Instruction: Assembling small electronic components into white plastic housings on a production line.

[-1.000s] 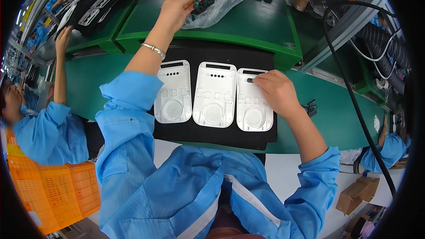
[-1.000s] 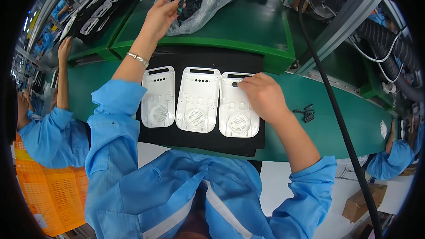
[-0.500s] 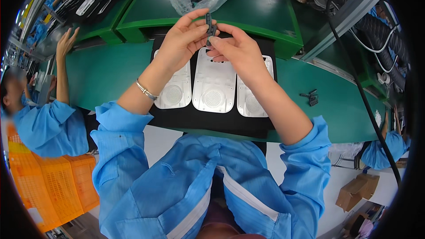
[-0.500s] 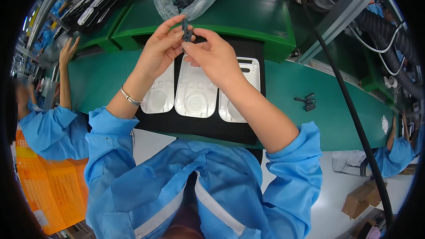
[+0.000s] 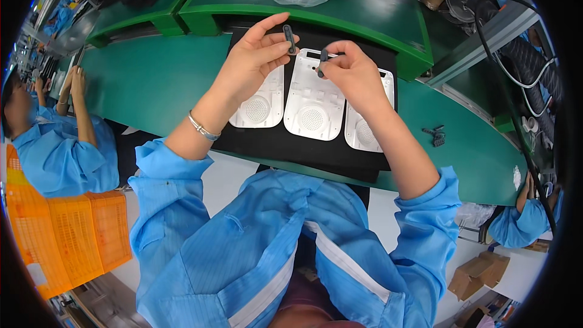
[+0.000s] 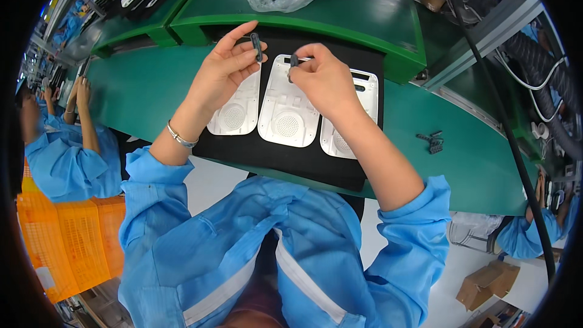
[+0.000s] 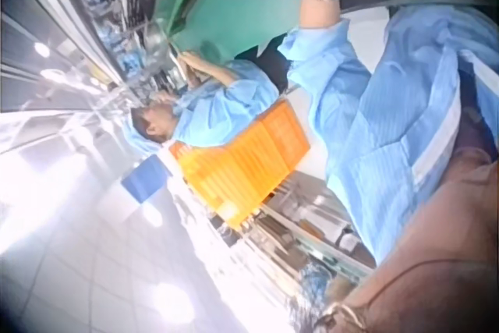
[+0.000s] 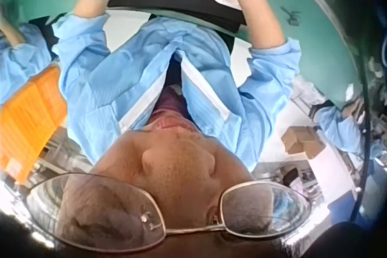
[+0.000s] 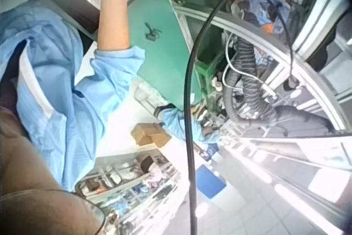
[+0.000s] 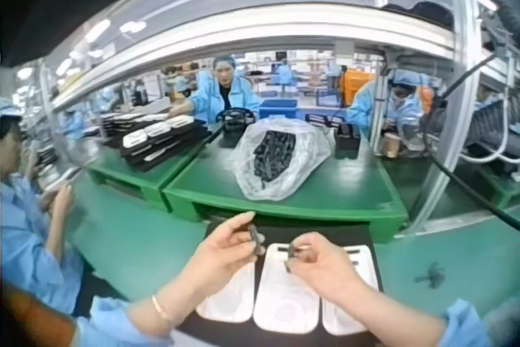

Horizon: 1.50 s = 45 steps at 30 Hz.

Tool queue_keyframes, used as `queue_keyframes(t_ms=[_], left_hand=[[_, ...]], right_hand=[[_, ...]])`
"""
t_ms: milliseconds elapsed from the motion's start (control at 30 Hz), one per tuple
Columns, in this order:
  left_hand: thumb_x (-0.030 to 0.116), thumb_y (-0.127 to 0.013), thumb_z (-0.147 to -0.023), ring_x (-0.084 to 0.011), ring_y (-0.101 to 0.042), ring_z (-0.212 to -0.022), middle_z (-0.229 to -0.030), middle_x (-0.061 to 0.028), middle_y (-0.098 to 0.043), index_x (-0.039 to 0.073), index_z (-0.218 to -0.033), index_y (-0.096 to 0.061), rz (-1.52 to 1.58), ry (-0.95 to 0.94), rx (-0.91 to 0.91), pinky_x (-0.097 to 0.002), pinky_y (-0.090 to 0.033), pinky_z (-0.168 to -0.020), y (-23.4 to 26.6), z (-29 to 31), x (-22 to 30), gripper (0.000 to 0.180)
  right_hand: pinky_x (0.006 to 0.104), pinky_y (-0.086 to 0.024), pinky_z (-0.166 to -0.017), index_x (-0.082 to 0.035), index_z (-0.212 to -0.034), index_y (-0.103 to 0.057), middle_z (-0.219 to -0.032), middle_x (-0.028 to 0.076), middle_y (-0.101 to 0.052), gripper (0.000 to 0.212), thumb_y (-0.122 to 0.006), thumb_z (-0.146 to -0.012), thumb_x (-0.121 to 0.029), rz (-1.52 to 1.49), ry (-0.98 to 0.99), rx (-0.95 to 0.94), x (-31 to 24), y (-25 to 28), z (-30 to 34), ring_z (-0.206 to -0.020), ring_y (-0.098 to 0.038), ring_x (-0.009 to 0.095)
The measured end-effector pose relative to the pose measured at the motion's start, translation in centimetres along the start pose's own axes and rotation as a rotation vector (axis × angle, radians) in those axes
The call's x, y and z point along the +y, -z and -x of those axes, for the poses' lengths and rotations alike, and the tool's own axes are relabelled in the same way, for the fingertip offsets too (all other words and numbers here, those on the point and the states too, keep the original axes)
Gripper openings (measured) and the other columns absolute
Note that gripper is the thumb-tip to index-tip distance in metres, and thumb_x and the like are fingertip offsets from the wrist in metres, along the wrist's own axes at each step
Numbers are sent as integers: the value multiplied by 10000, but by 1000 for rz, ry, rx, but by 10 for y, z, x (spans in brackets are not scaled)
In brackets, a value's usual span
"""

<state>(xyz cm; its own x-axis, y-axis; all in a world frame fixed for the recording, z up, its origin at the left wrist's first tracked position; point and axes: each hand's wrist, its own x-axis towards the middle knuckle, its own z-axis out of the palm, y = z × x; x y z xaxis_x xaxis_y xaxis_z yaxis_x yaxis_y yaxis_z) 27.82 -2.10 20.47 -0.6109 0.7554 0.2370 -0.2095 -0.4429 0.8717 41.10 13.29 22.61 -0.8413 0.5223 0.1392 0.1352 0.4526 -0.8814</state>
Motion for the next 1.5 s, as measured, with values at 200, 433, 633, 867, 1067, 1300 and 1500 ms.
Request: queue_keyframes(t_ms=[200,433,633,867,1067,1300,1500], left_hand=[[41,-578,-883,-186,-621,-974,-1054,-95,-616,47,-1232,-495,131,59,-54,-271,-501,-837,12,9,1,359],[72,-632,-849,-140,-643,-862,-901,-55,-632,16,-997,-576,-278,-6,144,-234,-504,-777,40,14,-3,168],[132,-628,-870,-96,-617,-786,-825,-22,-632,36,-960,-633,-669,-74,201,-224,-499,-727,37,18,-7,132],[134,-642,-829,-174,-619,-680,-768,-56,-649,33,-877,-637,-1282,-312,111,-289,-489,-641,42,22,-11,112],[108,-640,-793,-257,-615,-700,-812,-69,-653,37,-848,-644,-1566,-737,-59,-344,-472,-604,52,22,-5,90],[91,-656,-766,-254,-604,-719,-816,-80,-636,33,-854,-677,-1336,-402,79,-338,-488,-643,56,15,-6,108],[78,-626,-790,-248,-606,-756,-821,-73,-637,34,-856,-679,-1493,-608,-61,-328,-486,-683,66,9,-4,96]], right_hand=[[324,-501,-713,-71,-1007,-650,-890,111,-676,240,-606,-785,-150,239,113,-96,-1,-5,2,-765,-652,235],[396,-494,-750,-38,-895,-653,-843,122,-642,148,-615,-761,-90,696,421,-77,19,12,3,-825,-611,298],[361,-509,-737,-29,-911,-666,-822,109,-640,161,-609,-761,-26,684,661,103,28,11,-6,-799,-605,280],[329,-518,-704,-46,-822,-686,-822,54,-658,92,-644,-741,-48,816,891,101,37,11,-10,-788,-610,217],[329,-520,-699,-52,-834,-689,-835,59,-663,105,-658,-733,-42,830,871,84,38,9,-13,-783,-613,225],[315,-522,-684,-73,-814,-694,-807,34,-664,104,-655,-723,-43,810,871,95,41,9,-11,-759,-608,209],[314,-523,-691,-72,-820,-694,-828,33,-667,114,-667,-714,-41,796,866,88,39,8,-10,-767,-609,208]])
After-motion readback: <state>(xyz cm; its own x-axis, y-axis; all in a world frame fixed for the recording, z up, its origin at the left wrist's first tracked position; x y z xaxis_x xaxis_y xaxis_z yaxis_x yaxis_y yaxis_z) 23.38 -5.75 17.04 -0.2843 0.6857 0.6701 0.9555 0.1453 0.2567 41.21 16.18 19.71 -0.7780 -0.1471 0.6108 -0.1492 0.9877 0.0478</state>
